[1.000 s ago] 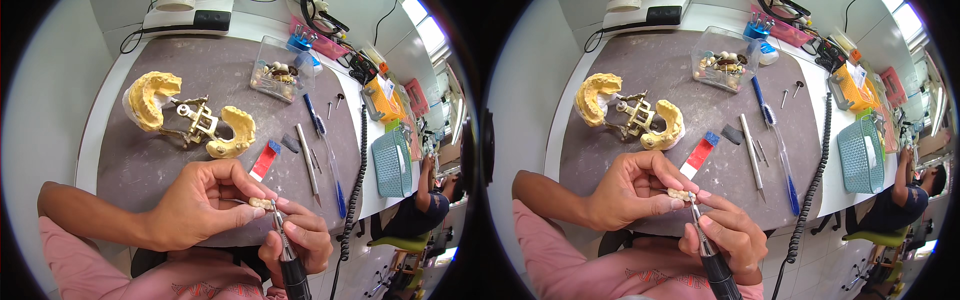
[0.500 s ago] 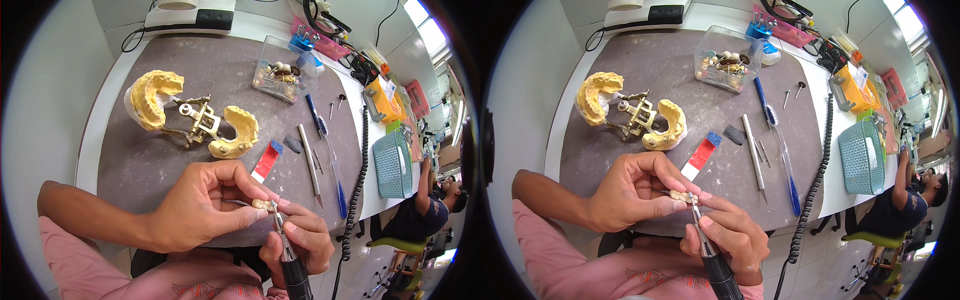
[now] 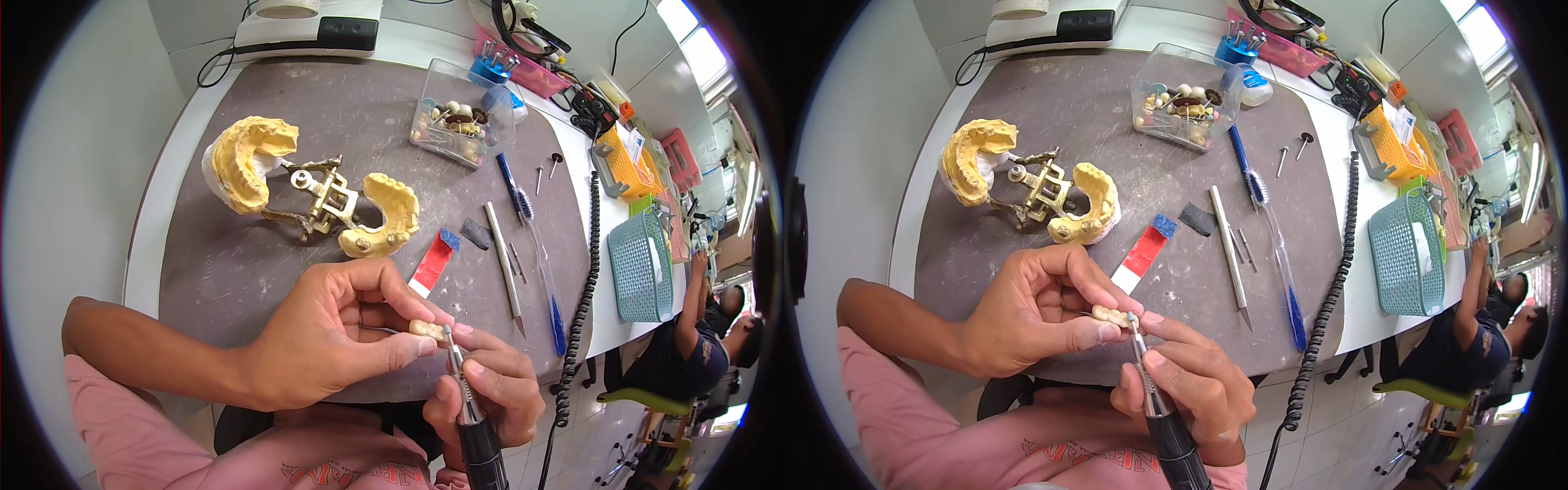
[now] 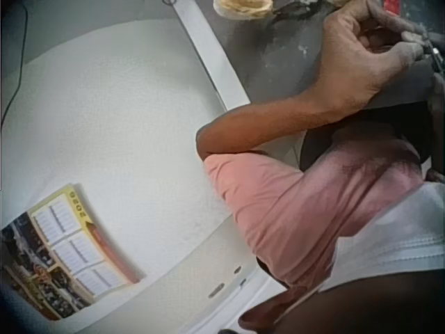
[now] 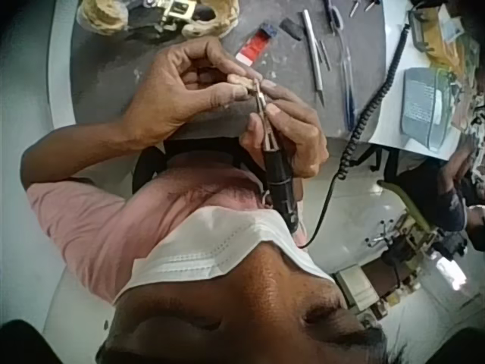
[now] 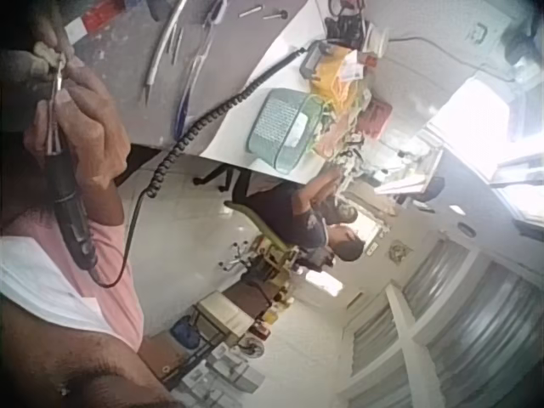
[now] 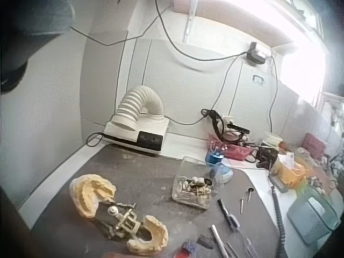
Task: The person uses a rotary tool to refine a dental bridge. They place the bridge onto a dental model on an articulator to check the fit and then use the rotary tool to grind the surfaces of the bridge.
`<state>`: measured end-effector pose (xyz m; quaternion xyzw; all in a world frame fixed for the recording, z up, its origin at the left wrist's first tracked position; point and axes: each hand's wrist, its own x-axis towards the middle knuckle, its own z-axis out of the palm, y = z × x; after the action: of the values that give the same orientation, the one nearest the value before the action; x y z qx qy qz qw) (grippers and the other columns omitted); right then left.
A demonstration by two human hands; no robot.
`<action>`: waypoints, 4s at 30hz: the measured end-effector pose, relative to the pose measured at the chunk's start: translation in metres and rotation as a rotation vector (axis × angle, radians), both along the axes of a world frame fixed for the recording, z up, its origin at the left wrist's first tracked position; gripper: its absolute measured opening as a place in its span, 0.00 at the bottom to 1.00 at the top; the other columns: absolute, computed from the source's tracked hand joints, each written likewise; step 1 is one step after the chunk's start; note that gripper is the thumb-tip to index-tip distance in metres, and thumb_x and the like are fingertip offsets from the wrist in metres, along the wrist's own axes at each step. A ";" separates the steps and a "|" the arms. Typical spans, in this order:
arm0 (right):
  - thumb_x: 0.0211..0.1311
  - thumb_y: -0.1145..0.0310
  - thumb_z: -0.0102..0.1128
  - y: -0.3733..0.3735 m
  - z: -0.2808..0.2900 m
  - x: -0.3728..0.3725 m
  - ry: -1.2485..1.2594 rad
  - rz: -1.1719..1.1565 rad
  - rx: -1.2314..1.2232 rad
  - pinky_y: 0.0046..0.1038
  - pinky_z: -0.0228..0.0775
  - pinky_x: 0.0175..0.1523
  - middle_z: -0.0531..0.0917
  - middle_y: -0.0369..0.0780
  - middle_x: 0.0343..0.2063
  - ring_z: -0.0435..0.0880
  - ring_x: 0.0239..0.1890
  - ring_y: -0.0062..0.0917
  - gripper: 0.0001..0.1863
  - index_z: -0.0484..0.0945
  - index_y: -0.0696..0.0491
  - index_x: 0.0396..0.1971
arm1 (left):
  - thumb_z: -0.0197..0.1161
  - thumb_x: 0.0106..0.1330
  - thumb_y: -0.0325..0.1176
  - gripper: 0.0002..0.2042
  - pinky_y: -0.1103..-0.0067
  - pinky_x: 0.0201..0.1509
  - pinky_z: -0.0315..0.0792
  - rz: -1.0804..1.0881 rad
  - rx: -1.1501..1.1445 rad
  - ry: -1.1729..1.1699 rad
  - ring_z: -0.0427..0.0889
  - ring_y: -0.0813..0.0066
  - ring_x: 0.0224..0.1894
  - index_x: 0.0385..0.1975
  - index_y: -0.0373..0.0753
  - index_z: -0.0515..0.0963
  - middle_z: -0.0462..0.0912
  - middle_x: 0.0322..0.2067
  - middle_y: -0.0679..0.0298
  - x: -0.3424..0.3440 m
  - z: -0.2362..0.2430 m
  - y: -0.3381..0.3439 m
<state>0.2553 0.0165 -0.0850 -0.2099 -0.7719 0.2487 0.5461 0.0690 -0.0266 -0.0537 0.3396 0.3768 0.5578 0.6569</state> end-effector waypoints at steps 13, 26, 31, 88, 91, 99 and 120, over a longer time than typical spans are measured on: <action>0.51 0.74 0.77 0.001 0.001 -0.002 -0.001 0.003 0.012 0.34 0.87 0.42 0.83 0.42 0.28 0.89 0.40 0.41 0.16 0.76 0.55 0.36 | 0.64 0.63 0.16 0.07 0.73 0.62 0.77 0.014 0.001 0.011 0.82 0.66 0.54 0.37 0.32 0.75 0.82 0.47 0.49 0.001 0.001 0.000; 0.51 0.74 0.77 0.000 0.000 -0.003 -0.015 -0.016 -0.007 0.35 0.87 0.43 0.83 0.42 0.27 0.89 0.40 0.42 0.16 0.76 0.56 0.34 | 0.65 0.62 0.15 0.07 0.72 0.62 0.77 0.024 -0.008 0.015 0.83 0.67 0.54 0.37 0.32 0.75 0.83 0.46 0.49 0.002 0.000 -0.001; 0.51 0.74 0.77 -0.001 -0.001 -0.001 -0.004 -0.005 -0.013 0.34 0.87 0.43 0.83 0.43 0.28 0.89 0.41 0.42 0.16 0.75 0.56 0.33 | 0.66 0.62 0.16 0.08 0.74 0.60 0.78 0.016 0.001 0.011 0.83 0.67 0.53 0.36 0.33 0.75 0.83 0.46 0.50 0.002 0.001 0.000; 0.50 0.76 0.78 0.000 0.006 0.005 0.029 0.048 -0.093 0.32 0.85 0.43 0.84 0.40 0.28 0.89 0.43 0.41 0.16 0.78 0.52 0.36 | 0.62 0.69 0.22 0.11 0.80 0.55 0.80 -0.019 -0.016 0.050 0.84 0.77 0.46 0.50 0.29 0.78 0.85 0.42 0.59 0.001 0.005 0.001; 0.49 0.76 0.78 -0.001 0.008 0.004 0.004 0.023 -0.105 0.32 0.85 0.43 0.84 0.40 0.28 0.89 0.43 0.40 0.16 0.78 0.52 0.35 | 0.63 0.69 0.22 0.11 0.80 0.55 0.80 -0.010 -0.008 0.049 0.84 0.77 0.47 0.50 0.29 0.79 0.85 0.42 0.58 0.001 0.004 0.000; 0.49 0.77 0.78 -0.001 0.008 0.005 -0.001 0.017 -0.109 0.32 0.85 0.43 0.85 0.40 0.28 0.89 0.44 0.40 0.16 0.79 0.52 0.35 | 0.62 0.68 0.20 0.10 0.73 0.53 0.84 -0.016 0.005 0.087 0.85 0.67 0.49 0.48 0.27 0.77 0.84 0.45 0.50 0.001 0.004 0.002; 0.49 0.76 0.78 0.000 0.007 0.006 -0.013 0.030 -0.075 0.32 0.86 0.43 0.85 0.40 0.28 0.89 0.43 0.40 0.16 0.78 0.52 0.35 | 0.62 0.68 0.19 0.09 0.72 0.54 0.84 -0.021 -0.011 0.077 0.85 0.67 0.50 0.46 0.27 0.77 0.84 0.45 0.50 0.001 0.005 0.001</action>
<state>0.2609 0.0161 -0.0784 -0.2203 -0.7687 0.2842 0.5289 0.0695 -0.0253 -0.0489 0.3613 0.4012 0.5351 0.6497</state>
